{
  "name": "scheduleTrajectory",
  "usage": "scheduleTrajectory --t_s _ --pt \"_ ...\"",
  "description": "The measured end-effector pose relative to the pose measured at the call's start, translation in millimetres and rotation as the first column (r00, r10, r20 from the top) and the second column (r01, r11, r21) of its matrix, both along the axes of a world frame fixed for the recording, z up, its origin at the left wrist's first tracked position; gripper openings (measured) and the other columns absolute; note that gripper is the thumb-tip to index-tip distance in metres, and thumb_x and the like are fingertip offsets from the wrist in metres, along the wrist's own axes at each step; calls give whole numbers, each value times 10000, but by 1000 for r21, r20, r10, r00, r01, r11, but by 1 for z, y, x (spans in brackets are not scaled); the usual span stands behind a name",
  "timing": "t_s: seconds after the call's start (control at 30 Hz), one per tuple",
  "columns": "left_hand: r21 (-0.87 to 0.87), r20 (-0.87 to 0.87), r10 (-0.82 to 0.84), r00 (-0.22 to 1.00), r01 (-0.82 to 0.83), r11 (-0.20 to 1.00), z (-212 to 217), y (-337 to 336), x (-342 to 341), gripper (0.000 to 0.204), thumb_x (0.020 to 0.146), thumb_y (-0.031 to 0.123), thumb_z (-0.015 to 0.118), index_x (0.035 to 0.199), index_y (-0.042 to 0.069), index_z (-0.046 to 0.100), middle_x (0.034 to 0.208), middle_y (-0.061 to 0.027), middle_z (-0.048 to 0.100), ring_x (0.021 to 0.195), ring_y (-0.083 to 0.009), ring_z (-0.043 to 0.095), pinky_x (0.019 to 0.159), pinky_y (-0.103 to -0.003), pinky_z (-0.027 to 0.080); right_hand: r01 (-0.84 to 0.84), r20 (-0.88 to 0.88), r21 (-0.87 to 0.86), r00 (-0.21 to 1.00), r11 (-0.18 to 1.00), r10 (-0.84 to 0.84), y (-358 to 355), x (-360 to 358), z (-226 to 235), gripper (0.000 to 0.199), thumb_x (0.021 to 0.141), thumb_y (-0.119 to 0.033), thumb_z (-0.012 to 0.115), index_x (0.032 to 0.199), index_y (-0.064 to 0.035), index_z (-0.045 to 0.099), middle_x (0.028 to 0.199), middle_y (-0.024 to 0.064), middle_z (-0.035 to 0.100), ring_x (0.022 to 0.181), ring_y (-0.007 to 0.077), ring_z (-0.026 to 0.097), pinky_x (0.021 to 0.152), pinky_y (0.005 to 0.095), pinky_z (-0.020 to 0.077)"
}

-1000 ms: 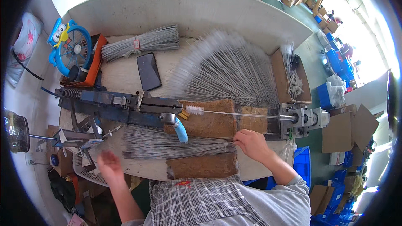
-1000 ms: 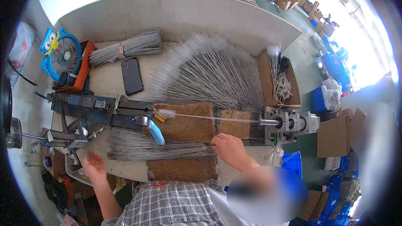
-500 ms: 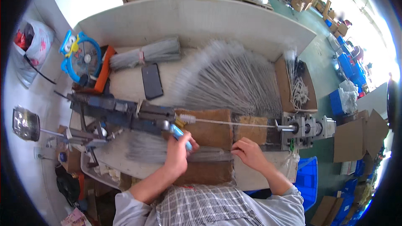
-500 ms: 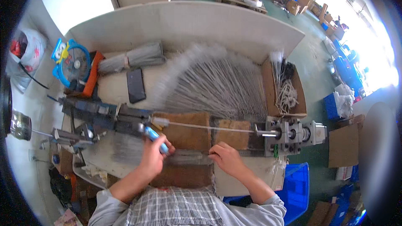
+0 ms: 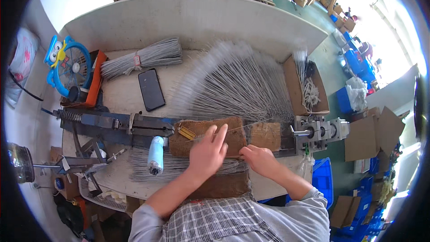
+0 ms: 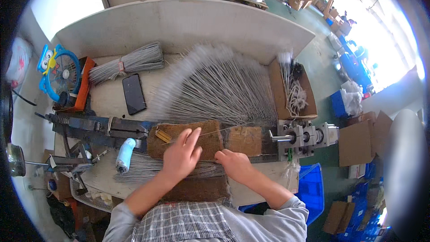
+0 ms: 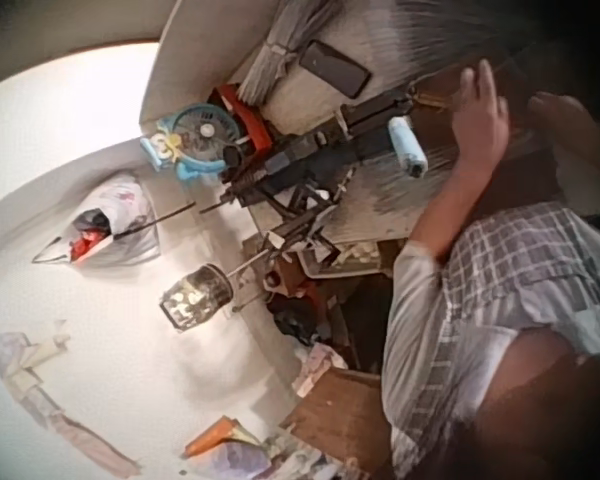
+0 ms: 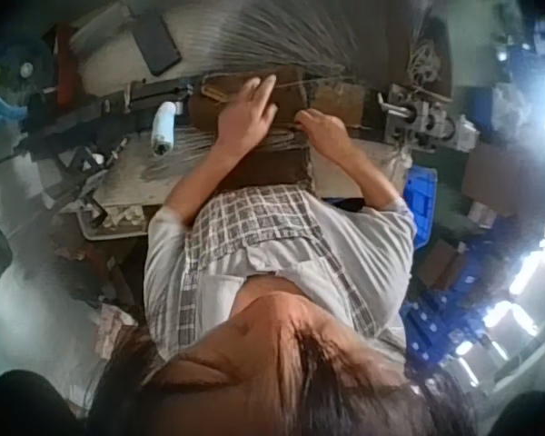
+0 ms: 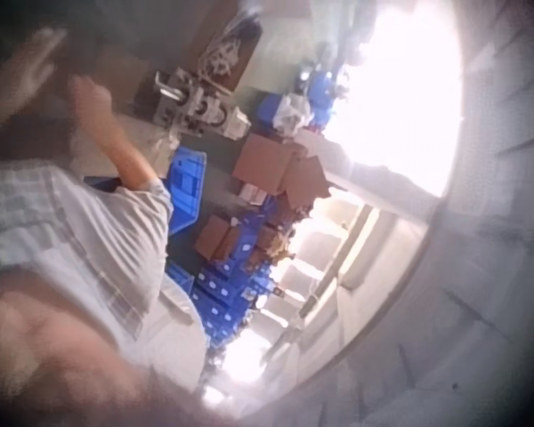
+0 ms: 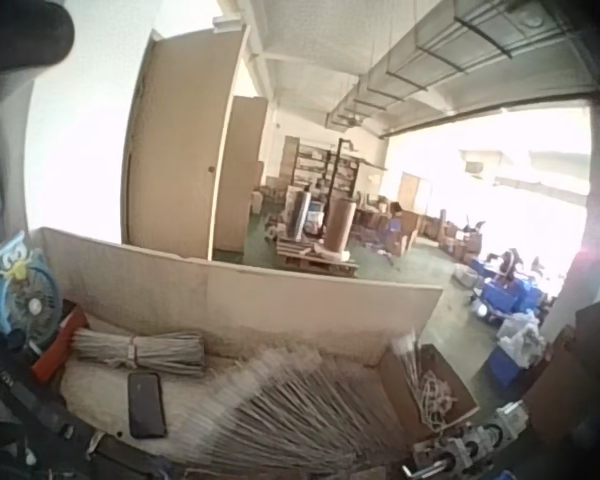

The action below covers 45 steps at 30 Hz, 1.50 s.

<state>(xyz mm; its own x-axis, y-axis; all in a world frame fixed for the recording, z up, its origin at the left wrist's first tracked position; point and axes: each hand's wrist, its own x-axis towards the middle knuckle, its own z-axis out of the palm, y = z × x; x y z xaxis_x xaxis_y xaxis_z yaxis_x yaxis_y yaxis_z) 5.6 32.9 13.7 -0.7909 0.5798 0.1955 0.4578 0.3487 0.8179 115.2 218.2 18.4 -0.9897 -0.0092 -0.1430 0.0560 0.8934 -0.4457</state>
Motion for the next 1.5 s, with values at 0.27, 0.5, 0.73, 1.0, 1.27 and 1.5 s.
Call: scheduleTrajectory --t_s 0.27,0.5,0.73,1.0,1.27,1.5 --pt "-338 -595 6 804 -257 905 -33 19 -75 25 753 88 604 735 72 595 792 -84 533 725 -247 599 627 -385 499 68 -39 239 997 969 -61 7 16 36 172 765 -42 589 930 -53 540 863 131 539 829 325 618 677 428 509" --pt "-279 -627 -12 779 -210 937 -17 9 -59 235 770 60 588 999 31 634 934 -67 563 809 -229 594 712 -362 478 -156 -211 499 932 852 294 40 4 45 213 681 -78 606 891 -62 569 806 60 508 779 239 567 667 347 489" --pt "-101 -563 -95 821 46 994 44 -32 21 282 699 13 673 981 20 685 992 -78 656 798 -243 643 695 -343 505 -40 -335 619 890 784 310 122 -15 66 188 690 -56 612 869 -70 557 820 62 510 796 225 564 690 325 499" --pt "342 858 -335 390 54 938 18 35 10 329 892 148 651 1202 37 640 882 -17 653 727 -80 577 686 -268 480 47 -363 -18 930 999 -51 133 -17 52 159 782 -33 599 939 -41 620 858 143 584 844 356 597 720 431 494" --pt "344 404 -387 829 254 904 10 97 2 329 993 273 536 1072 -16 672 763 -47 658 704 -95 599 650 -237 484 54 -115 -33 992 998 -57 138 12 71 155 842 -150 629 972 -84 681 890 128 633 834 334 621 734 408 508" --pt "371 394 -324 860 174 912 8 72 13 335 965 318 572 891 22 711 668 -35 642 594 -87 585 543 -264 462 71 -499 315 861 946 102 109 30 63 192 777 -142 664 955 -70 675 879 31 645 827 217 610 692 362 488"
